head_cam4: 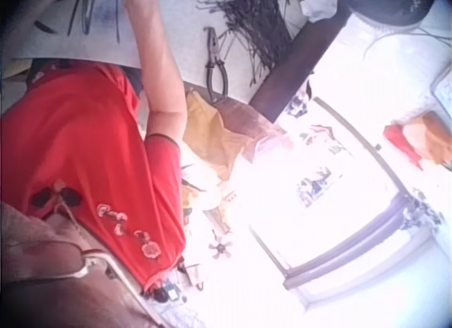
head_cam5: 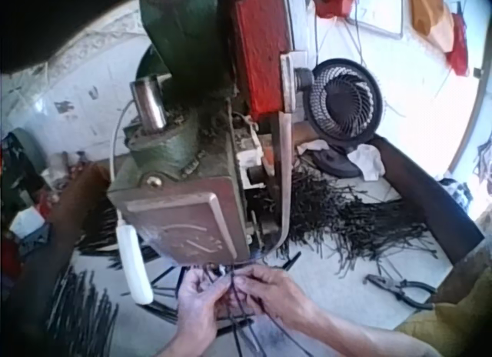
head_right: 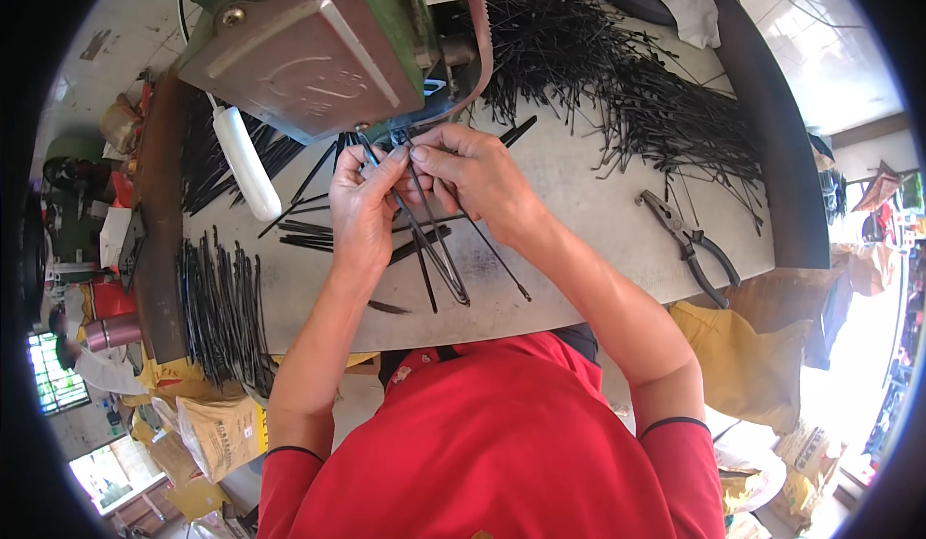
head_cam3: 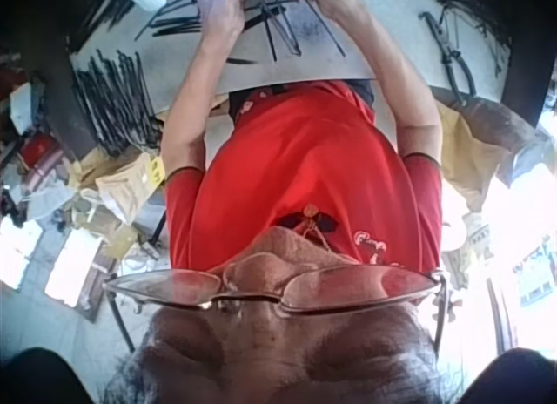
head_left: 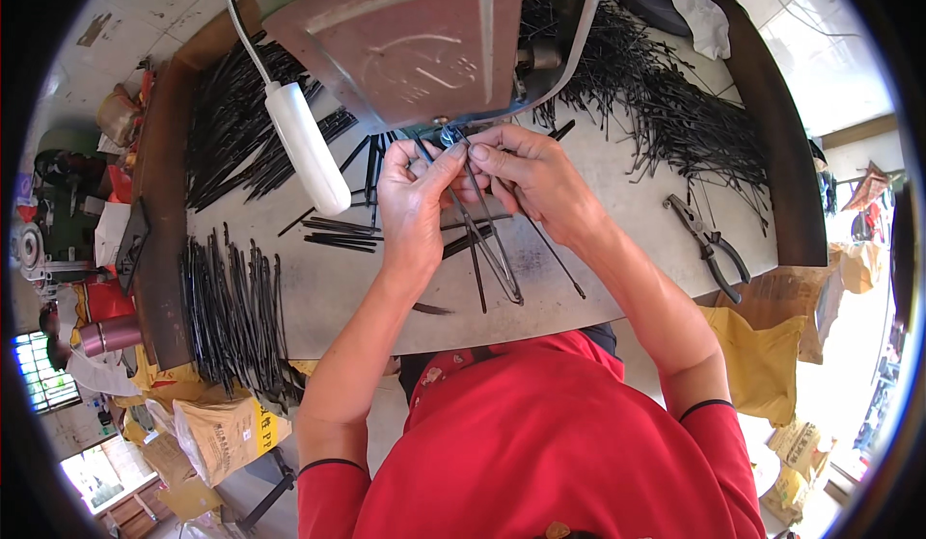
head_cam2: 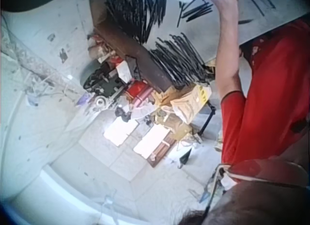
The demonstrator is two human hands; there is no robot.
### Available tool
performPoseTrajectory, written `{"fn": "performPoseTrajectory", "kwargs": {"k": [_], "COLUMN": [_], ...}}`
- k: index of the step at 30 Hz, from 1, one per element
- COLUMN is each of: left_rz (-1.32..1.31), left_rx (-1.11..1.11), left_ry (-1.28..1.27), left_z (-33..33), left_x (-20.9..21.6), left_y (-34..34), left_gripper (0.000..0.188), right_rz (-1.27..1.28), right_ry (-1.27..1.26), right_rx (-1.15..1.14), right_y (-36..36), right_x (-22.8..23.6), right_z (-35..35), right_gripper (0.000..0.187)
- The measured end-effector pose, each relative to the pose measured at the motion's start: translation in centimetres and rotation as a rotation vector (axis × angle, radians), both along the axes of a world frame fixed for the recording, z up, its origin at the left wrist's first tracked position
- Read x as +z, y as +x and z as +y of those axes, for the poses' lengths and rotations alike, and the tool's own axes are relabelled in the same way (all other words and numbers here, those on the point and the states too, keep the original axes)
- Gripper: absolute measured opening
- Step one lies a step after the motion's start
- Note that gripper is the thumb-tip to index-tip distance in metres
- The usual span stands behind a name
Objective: The person repeatedly picks up thin black metal rods from a pile on a workbench and inserts them into a stationary bending machine. They operate the machine's lever to bend each rod and then place the finished piece onto a separate pile. The process is continuous and repetitive throughout the clip.
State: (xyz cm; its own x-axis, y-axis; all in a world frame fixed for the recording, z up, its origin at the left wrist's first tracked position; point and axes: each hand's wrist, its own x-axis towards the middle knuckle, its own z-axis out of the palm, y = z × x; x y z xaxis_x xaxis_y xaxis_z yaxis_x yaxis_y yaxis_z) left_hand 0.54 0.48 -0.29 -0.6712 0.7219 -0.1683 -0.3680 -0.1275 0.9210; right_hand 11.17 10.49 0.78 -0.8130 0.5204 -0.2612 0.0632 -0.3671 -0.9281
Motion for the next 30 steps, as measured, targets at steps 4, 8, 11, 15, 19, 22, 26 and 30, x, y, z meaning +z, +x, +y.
{"fn": "performPoseTrajectory", "kwargs": {"k": [4, 8, 11, 15, 19, 22, 26, 30], "left_rz": [0.0, -0.085, -0.158, -0.137, -0.062, -0.073, -0.132, -0.106], "left_rx": [0.01, 0.029, 0.022, 0.041, 0.05, 0.037, -0.023, -0.065], "left_ry": [0.031, 0.064, 0.091, 0.088, 0.034, -0.003, -0.034, -0.058], "left_z": [0.1, 0.3, 0.2, 0.1, 0.0, 0.0, 0.0, 0.1], "left_x": [-0.6, -0.3, -0.1, -0.7, -1.4, -0.8, 0.0, 0.5], "left_y": [-0.2, 0.0, 0.0, 0.0, -0.1, -0.3, -0.8, -1.6], "left_gripper": [0.024, 0.022, 0.021, 0.023, 0.026, 0.026, 0.025, 0.023], "right_rz": [0.04, 0.018, 0.003, 0.03, 0.135, 0.089, -0.008, 0.058], "right_ry": [-0.064, -0.046, 0.002, -0.13, -0.198, -0.118, -0.029, -0.164], "right_rx": [-0.005, -0.039, -0.021, 0.011, -0.073, -0.078, -0.003, -0.025], "right_y": [-0.4, -0.4, -0.7, -0.4, -0.6, -0.6, -0.6, -0.6], "right_x": [-0.6, -0.3, 0.4, -0.3, -1.7, -1.3, 0.4, -0.1], "right_z": [0.1, -0.6, -0.3, -0.1, -1.1, -1.3, -0.7, -0.6], "right_gripper": [0.017, 0.018, 0.018, 0.018, 0.018, 0.018, 0.018, 0.017]}}
